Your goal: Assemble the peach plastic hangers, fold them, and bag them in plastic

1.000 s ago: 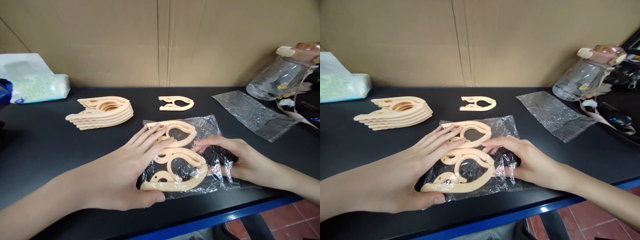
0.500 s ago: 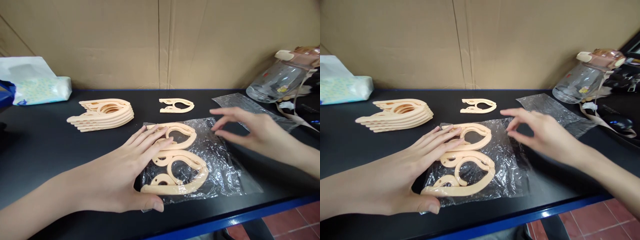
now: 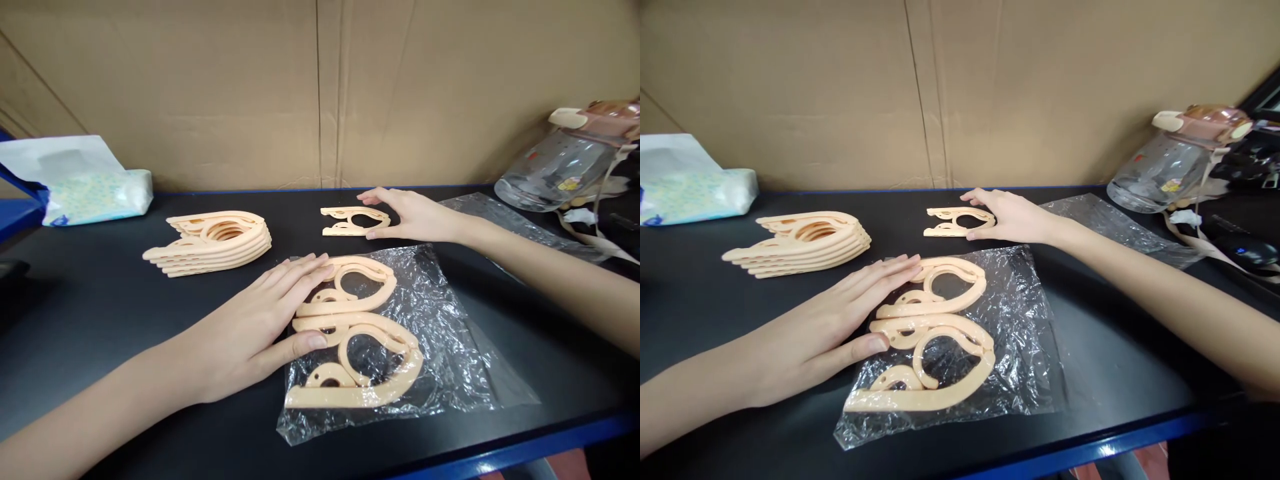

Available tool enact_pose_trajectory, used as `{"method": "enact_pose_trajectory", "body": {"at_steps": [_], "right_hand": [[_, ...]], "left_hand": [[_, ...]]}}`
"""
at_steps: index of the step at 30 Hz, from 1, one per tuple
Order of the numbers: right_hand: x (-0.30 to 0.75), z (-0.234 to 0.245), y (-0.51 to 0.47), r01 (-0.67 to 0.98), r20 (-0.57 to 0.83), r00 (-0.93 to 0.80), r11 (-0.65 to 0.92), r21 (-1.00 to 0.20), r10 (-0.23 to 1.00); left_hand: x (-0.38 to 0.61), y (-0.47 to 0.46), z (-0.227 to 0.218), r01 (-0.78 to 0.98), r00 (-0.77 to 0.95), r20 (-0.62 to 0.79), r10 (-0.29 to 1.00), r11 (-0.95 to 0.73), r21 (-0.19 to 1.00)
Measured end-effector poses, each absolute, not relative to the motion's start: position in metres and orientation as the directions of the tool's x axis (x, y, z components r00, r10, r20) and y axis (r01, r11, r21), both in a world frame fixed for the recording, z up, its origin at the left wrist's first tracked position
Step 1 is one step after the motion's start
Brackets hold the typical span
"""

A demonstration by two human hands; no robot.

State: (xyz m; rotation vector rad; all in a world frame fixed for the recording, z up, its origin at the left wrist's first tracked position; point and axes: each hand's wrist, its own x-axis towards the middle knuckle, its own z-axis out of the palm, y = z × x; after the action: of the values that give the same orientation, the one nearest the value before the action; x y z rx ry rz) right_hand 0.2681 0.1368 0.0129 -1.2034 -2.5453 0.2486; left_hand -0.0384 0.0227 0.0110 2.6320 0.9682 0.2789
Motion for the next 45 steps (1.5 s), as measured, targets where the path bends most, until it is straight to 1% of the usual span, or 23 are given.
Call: {"method": "enact_pose_trajectory", "body": {"at_steps": [3,9,15,18,19,22,24,25,27,29,30,32,35,41,43,45], "right_hand": [[0.265,0.013,0.136,0.729,0.199,-0.568,0.601,-0.327,0.798],[0.284,0.015,0.120,0.760,0.243,-0.478,0.537,-0.367,0.844],[0.322,0.024,0.085,0.808,0.305,-0.294,0.406,-0.427,0.906],[0.339,0.032,0.056,0.851,0.297,-0.231,0.341,-0.399,0.926],[0.345,0.034,0.046,0.854,0.343,-0.205,0.339,-0.395,0.917],[0.358,0.034,0.018,0.822,0.410,-0.204,0.383,-0.421,0.889],[0.365,0.031,0.000,0.822,0.416,-0.196,0.380,-0.424,0.888],[0.368,0.029,-0.008,0.834,0.413,-0.189,0.368,-0.411,0.891],[0.372,0.023,-0.022,0.871,0.393,-0.211,0.355,-0.341,0.895],[0.372,0.016,-0.033,0.896,0.366,-0.235,0.347,-0.278,0.900],[0.372,0.012,-0.037,0.899,0.345,-0.249,0.349,-0.265,0.905],[0.369,0.005,-0.042,0.896,0.306,-0.266,0.352,-0.271,0.914],[0.364,-0.002,-0.044,0.883,0.238,-0.292,0.357,-0.304,0.926],[0.364,-0.002,-0.037,0.873,0.130,-0.354,0.377,-0.309,0.926],[0.364,-0.001,-0.036,0.872,0.114,-0.356,0.374,-0.315,0.927],[0.362,0.001,-0.037,0.877,0.133,-0.349,0.373,-0.302,0.928]], "left_hand": [[-0.039,0.024,0.011,0.605,0.746,0.066,0.663,-0.715,0.351],[-0.038,0.024,0.011,0.602,0.745,0.069,0.663,-0.714,0.359],[-0.041,0.026,0.009,0.604,0.750,0.067,0.658,-0.722,0.336],[-0.043,0.028,0.009,0.596,0.768,0.030,0.639,-0.732,0.331],[-0.043,0.028,0.009,0.594,0.772,0.019,0.635,-0.733,0.331],[-0.041,0.026,0.009,0.605,0.756,0.038,0.654,-0.719,0.341],[-0.040,0.024,0.009,0.610,0.740,0.066,0.670,-0.709,0.353],[-0.039,0.023,0.009,0.611,0.735,0.076,0.674,-0.707,0.357],[-0.038,0.023,0.009,0.609,0.734,0.086,0.673,-0.709,0.355],[-0.039,0.023,0.008,0.601,0.746,0.080,0.661,-0.720,0.347],[-0.039,0.024,0.008,0.595,0.755,0.071,0.651,-0.727,0.342],[-0.040,0.025,0.008,0.594,0.762,0.057,0.644,-0.732,0.334],[-0.039,0.024,0.008,0.611,0.743,0.067,0.666,-0.715,0.339],[-0.038,0.023,0.008,0.622,0.736,0.063,0.674,-0.710,0.328],[-0.039,0.024,0.007,0.612,0.750,0.056,0.659,-0.723,0.322],[-0.039,0.024,0.007,0.606,0.757,0.052,0.652,-0.730,0.316]]}}
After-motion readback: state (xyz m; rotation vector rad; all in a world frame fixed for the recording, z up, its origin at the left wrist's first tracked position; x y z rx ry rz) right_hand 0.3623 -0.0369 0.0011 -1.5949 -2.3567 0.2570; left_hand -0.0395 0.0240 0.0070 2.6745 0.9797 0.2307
